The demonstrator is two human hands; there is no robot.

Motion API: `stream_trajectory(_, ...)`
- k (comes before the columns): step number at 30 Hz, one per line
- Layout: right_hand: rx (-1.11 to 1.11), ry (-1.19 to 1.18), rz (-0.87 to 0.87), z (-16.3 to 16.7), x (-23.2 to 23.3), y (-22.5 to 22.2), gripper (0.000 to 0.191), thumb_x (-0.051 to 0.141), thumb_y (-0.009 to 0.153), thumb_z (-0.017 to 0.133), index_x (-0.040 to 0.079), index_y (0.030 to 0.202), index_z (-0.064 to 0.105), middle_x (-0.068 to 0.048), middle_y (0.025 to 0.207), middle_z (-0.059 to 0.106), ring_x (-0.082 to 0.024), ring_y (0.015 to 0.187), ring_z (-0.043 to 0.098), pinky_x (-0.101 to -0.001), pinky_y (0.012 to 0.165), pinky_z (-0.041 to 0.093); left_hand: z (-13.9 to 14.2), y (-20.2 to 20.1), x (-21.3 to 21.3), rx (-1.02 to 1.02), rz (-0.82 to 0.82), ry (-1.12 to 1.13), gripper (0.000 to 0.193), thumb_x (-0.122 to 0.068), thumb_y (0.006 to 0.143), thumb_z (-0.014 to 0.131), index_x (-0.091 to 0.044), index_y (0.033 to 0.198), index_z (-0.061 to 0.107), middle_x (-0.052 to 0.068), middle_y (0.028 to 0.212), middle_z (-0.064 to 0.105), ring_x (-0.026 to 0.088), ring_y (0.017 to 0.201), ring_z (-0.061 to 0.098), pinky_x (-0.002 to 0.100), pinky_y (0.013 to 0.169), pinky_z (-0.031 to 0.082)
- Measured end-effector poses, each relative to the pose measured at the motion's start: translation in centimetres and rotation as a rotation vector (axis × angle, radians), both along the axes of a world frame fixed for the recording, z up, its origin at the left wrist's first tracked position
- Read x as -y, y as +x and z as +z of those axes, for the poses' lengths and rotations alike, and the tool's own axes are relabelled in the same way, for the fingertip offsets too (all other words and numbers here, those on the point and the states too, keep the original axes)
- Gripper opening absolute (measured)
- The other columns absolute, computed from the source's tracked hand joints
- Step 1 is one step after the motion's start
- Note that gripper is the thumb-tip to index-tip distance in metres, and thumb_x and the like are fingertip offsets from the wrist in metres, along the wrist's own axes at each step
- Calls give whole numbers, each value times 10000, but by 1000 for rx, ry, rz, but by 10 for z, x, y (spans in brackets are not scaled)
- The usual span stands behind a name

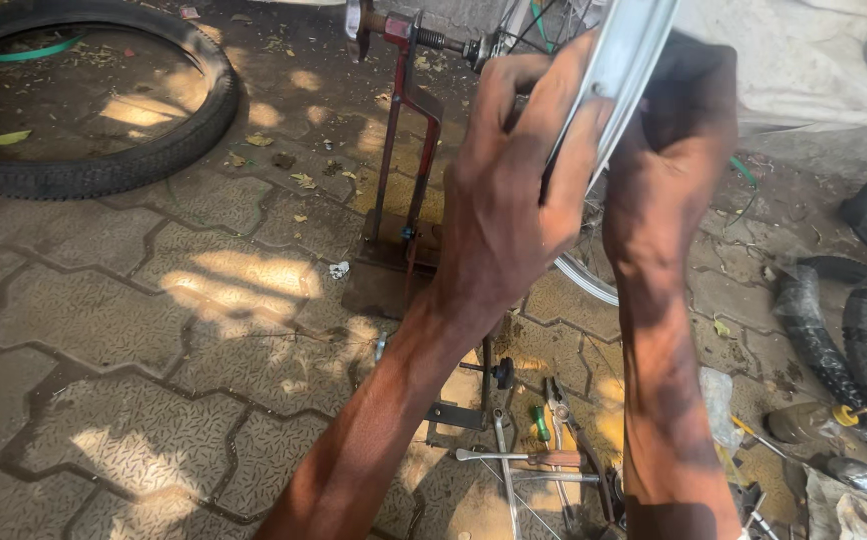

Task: The person adjusts the spokes of a bicycle wheel mounted on a truing stand. They rotate the wheel and use their hands to tighten or loosen individual spoke nipples to align the rim.

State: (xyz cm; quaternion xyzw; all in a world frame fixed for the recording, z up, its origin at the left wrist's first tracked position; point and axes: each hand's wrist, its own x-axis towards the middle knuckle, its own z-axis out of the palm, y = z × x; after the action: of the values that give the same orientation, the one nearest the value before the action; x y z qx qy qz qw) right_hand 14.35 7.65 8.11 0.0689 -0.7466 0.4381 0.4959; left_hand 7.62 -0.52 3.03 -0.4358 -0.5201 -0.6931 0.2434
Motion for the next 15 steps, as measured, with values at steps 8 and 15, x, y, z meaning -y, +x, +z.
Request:
stream_trajectory(8, 110, -26, 27, -6, -23, -14, 182, 92, 1049, 668, 61, 1228, 653, -32, 1157, 720, -131, 1054, 687, -298, 952, 600, 30, -2, -2, -24, 444, -39, 339, -303, 996, 655, -97, 1263, 622, 230, 1253, 509, 362, 1149, 493, 515, 924, 496)
stream_trajectory(15, 222, -174, 57, -26, -62, -31, 178, 186, 1109, 637, 50, 1210, 691, -40, 1029, 722, -129, 866, 688, -279, 782, 600, 33, -15, -10, -41, 337, -142, 262, -284, 1027, 634, -65, 1153, 701, 160, 1075, 643, 303, 1091, 559, 504, 976, 480)
